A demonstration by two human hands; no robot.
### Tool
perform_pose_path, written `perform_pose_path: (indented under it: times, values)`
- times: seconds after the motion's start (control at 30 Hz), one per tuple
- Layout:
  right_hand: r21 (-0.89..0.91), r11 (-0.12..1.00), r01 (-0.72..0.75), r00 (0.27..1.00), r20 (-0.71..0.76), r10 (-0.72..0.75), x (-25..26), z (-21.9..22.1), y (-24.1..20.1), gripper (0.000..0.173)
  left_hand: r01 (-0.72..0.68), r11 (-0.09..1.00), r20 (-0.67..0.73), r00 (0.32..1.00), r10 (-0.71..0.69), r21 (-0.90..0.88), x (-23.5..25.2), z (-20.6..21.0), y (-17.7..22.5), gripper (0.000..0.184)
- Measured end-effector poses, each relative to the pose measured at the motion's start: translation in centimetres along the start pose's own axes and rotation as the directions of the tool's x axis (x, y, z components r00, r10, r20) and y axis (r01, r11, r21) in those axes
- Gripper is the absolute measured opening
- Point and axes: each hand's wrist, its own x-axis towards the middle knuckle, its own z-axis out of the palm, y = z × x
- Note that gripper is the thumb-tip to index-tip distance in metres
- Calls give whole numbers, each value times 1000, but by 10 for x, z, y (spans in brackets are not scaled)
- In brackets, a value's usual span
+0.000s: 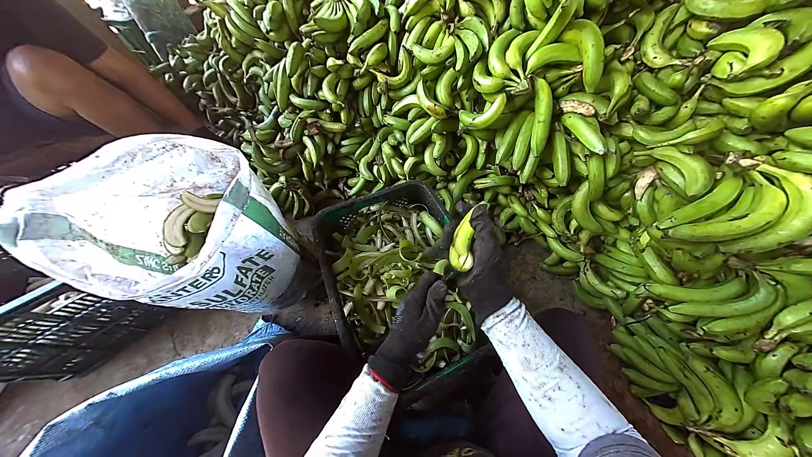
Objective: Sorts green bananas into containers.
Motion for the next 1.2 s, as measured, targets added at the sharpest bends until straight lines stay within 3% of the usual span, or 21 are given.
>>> perform_pose_path:
  times: [0.07, 0.17, 0.3, 0.37, 0.5, 0.63, 0.77, 0.87, 1.0, 1.07, 1.13, 1.2]
  values:
    - [29, 995, -99, 995, 9, 99, -7, 6, 3, 43, 16, 1000, -9, 1000, -16, -12, 2, -3, -11, 67]
    - [13, 983, -181, 983, 10, 181, -4, 4, 4, 49, 27, 1000, -16, 1000, -27, -10, 1, -6, -12, 64]
    - [-130, 988, 86, 992, 100, -74, 8, -21, 12, 45, -16, 993, -21, 1000, 19, 115, 1, -3, -10, 55]
    - [-92, 983, 160, 981, 127, -147, 12, -25, 15, 42, -53, 989, -11, 998, 55, 138, 1, -1, -12, 56]
    - [36, 999, 11, 974, 227, -19, 5, -21, 20, 58, -25, 992, -3, 1000, 26, 126, 7, -7, -18, 63]
    - [24, 994, -103, 990, 95, 100, -9, -6, 18, 62, -28, 987, -12, 999, 31, 160, 7, -13, -23, 64]
    - [19, 986, -165, 956, 250, 156, -8, -23, 40, 67, 88, 985, 28, 995, -93, 150, 7, -21, -16, 51]
    - [-92, 984, -152, 939, 297, 173, -9, -23, 31, 61, 67, 962, 27, 997, -77, 265, 8, -31, -10, 51]
    - [-296, 907, -299, 833, 383, 399, -8, -37, 27, 41, -12, 793, 77, 996, -44, 610, 16, -59, 1, 48]
    - [-375, 840, -393, 788, 333, 517, -19, -28, 21, 34, -106, 729, 142, 990, 12, 676, 18, -73, 5, 44]
    - [-412, 758, -506, 695, 326, 641, -24, -17, 16, 36, -145, 722, 201, 980, 9, 677, 21, -86, 1, 44]
    - [-515, 677, -526, 560, 389, 731, -23, -11, 14, 36, 19, 746, 135, 980, -146, 665, 25, -103, -3, 43]
